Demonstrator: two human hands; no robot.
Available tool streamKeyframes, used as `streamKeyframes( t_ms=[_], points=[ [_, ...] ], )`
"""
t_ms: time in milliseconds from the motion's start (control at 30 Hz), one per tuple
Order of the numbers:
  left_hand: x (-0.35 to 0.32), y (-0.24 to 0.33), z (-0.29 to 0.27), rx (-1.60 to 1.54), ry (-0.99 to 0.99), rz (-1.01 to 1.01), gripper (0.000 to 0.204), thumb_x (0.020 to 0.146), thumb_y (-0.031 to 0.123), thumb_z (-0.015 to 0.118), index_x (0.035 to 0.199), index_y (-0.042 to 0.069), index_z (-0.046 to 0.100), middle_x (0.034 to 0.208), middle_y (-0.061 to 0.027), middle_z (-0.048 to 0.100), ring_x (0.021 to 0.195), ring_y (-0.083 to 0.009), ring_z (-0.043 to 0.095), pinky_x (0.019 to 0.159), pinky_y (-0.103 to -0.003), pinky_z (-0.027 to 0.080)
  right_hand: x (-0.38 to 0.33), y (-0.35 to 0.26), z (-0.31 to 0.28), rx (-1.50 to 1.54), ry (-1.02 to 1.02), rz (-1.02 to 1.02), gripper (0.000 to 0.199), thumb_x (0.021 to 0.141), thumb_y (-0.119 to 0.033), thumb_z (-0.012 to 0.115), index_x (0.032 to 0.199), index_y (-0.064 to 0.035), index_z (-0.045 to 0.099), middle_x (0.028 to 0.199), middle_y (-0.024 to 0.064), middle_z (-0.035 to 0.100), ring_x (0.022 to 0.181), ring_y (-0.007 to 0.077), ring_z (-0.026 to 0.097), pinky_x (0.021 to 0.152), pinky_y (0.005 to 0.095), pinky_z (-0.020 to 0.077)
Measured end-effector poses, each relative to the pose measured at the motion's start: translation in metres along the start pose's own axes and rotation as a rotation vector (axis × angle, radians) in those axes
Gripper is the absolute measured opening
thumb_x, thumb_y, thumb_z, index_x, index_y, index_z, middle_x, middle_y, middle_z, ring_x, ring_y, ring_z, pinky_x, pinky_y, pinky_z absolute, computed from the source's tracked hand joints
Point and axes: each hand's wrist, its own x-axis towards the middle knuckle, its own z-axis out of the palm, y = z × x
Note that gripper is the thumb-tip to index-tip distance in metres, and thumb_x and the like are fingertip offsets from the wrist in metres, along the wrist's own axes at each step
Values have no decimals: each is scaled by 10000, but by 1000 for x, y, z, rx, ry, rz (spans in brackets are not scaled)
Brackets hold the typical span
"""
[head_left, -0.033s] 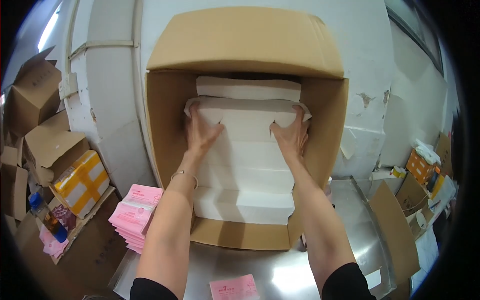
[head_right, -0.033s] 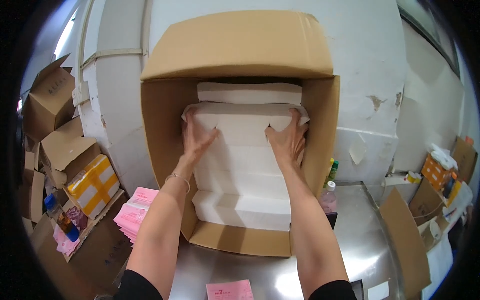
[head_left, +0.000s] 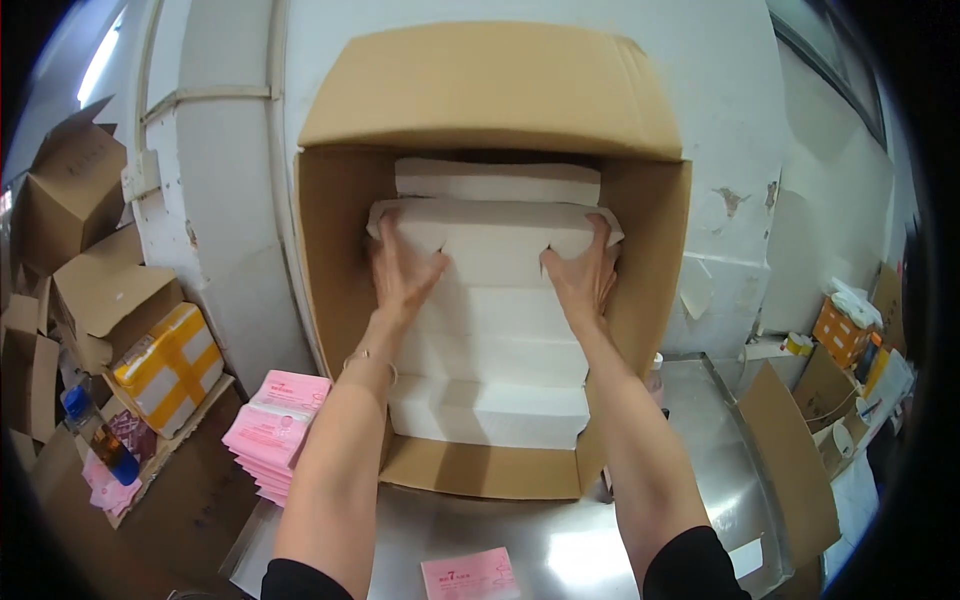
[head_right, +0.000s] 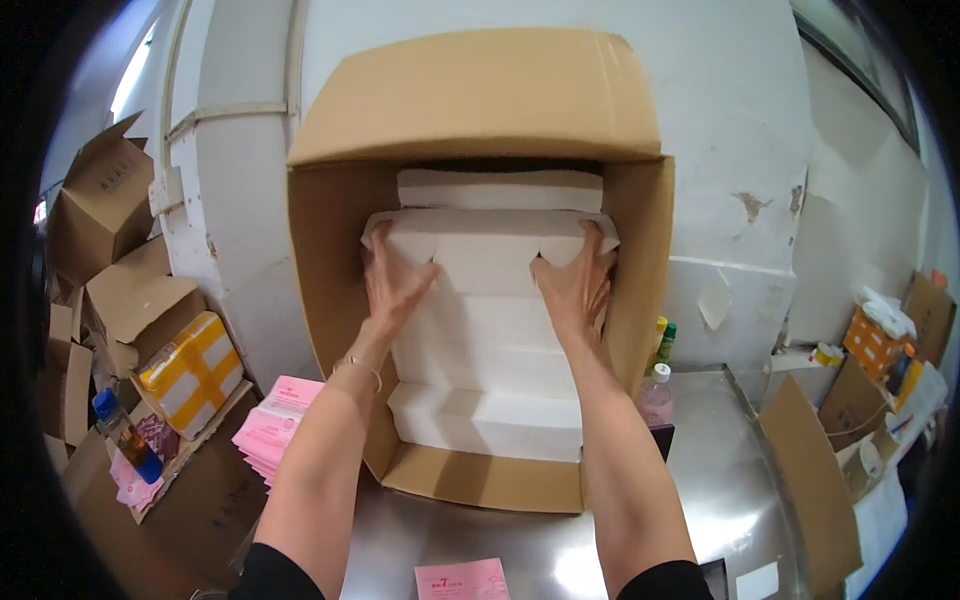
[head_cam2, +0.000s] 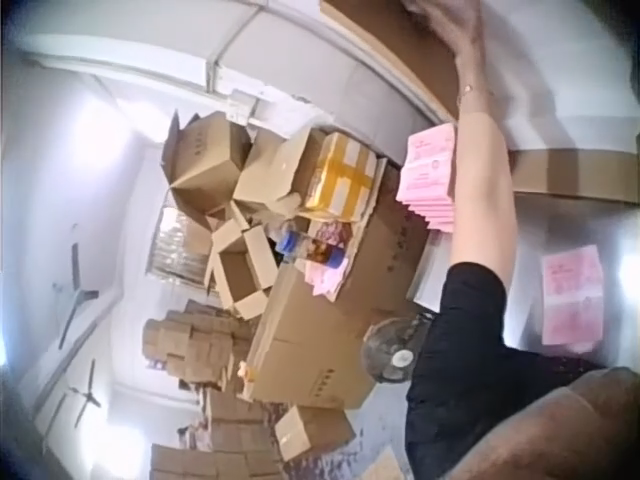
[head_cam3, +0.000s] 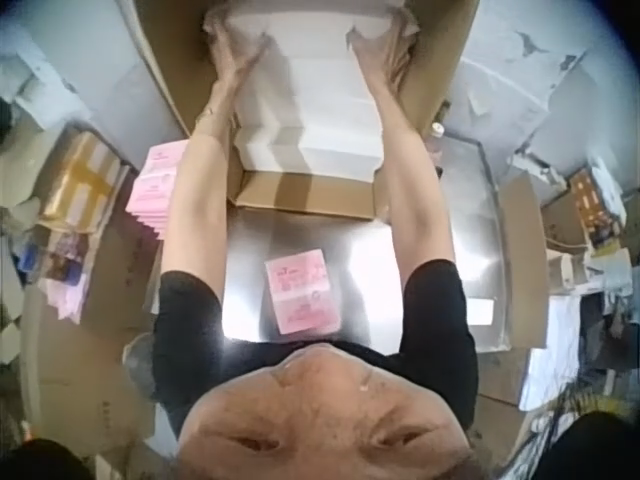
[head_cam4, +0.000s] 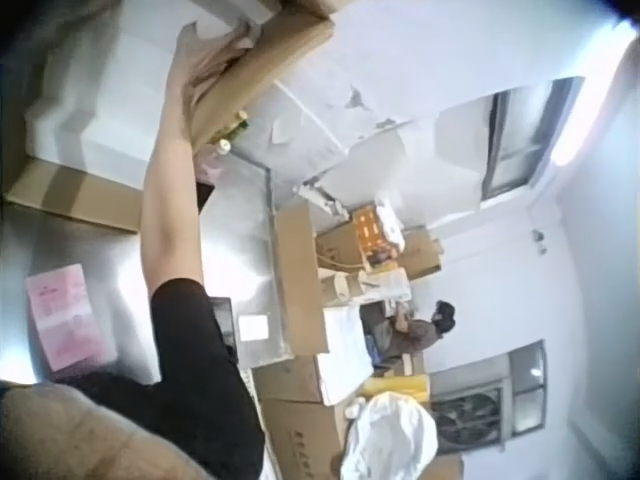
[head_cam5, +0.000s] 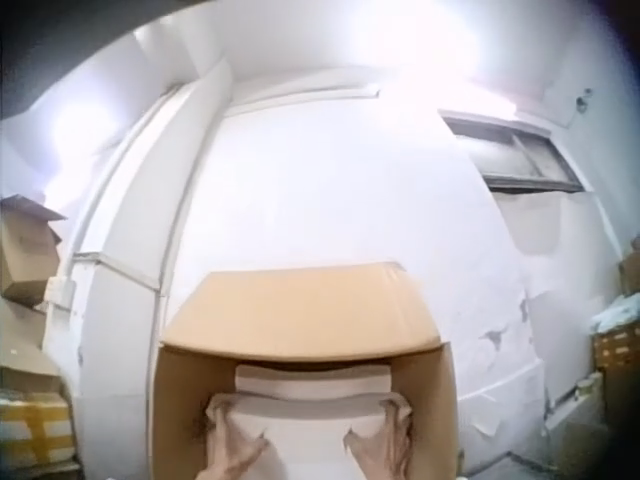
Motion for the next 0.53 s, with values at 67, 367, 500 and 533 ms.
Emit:
streamKeyframes(
  t_ms=[67, 367, 500, 533],
  points=[
    [-17, -8, -19, 67, 229, 259, 908, 674, 237, 792, 1446, 51, 351, 1356, -250, 503, 1232, -448, 492, 1027, -500, 434, -11, -17, -8, 96, 85, -53, 818, 657, -265, 794, 1382, -171, 427, 1113, 309, 525, 1059, 504, 550, 891, 561, 469],
    [-180, 93, -152, 402, 275, 278, 848, 626, 142, 797, 1383, 38, 429, 1077, -241, 527, 1016, -413, 524, 865, -496, 485, -150, -31, -145, 164, -56, -65, 874, 597, -215, 841, 1366, -148, 430, 1151, 271, 500, 1089, 480, 532, 920, 517, 461],
    [-265, 108, -162, 423, 129, 150, 924, 631, 180, 808, 1447, 35, 397, 1170, -266, 527, 1111, -441, 520, 971, -531, 449, -219, -3, -214, 75, -265, 124, 913, 604, -190, 844, 1393, -128, 389, 1217, 252, 511, 1122, 436, 554, 919, 499, 503],
    [-283, 108, -152, 485, 66, 149, 951, 646, 239, 816, 1469, 47, 381, 1172, -262, 525, 1313, -478, 447, 1164, -529, 347, -229, 14, -230, 57, -299, 179, 905, 611, -195, 841, 1392, -134, 389, 1238, 255, 505, 1141, 451, 547, 934, 498, 503]
  ],
)
